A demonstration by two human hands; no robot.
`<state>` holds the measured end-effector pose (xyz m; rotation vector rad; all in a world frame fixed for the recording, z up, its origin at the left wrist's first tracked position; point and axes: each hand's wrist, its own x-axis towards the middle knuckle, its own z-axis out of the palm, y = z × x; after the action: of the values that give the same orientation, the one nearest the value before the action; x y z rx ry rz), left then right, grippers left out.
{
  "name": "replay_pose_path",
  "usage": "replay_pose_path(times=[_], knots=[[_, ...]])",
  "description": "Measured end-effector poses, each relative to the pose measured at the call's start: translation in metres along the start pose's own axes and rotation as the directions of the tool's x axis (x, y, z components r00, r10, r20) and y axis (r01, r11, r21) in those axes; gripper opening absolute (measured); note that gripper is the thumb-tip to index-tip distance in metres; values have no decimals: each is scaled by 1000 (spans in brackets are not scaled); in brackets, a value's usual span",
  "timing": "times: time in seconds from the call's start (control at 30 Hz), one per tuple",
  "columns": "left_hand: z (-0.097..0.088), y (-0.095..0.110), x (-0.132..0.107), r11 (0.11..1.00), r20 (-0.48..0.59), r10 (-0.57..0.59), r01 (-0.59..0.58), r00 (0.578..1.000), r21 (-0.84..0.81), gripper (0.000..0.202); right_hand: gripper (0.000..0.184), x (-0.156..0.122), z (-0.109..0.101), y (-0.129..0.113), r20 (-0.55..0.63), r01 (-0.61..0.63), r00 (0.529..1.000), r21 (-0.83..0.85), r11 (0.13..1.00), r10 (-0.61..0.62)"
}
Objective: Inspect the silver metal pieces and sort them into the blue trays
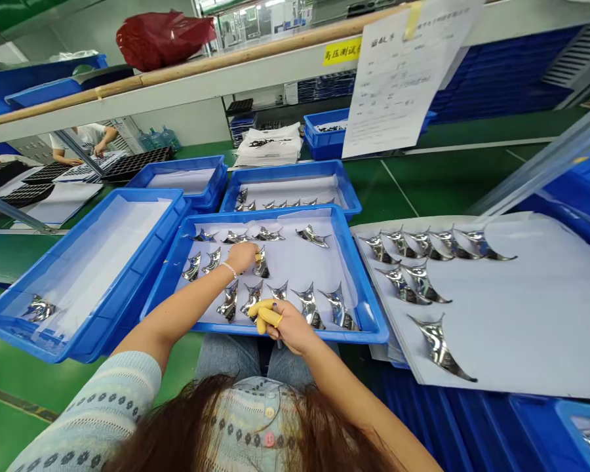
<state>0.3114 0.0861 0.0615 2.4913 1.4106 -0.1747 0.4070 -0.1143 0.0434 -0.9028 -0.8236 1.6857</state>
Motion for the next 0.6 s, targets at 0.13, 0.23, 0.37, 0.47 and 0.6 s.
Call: replay_pose_path(times=[0.13,0.23,0.37,0.47,0.6], knots=[[-27,0,-20,990,-102,10,-24,995,-140,19,43,-2,-10,-5,-157,146,978,64,987,-135],[-47,-2,-58,955,-162,83,-125,983,-269,19,42,-2,-21,-22,-308,279,921,88,956,-240],[-52,1,-113,578,-311,283,-420,907,-699,25,43,-1,-13,-45,-263,236,940,40,971,-217],[-43,9,-139,216,-453,299,-522,840,-825,36,47,-3,9,-53,-48,249,965,-126,960,-256],[-30,16,-159,180,-487,203,-521,850,-834,31,44,-8,28,-55,50,429,900,-266,863,-432]])
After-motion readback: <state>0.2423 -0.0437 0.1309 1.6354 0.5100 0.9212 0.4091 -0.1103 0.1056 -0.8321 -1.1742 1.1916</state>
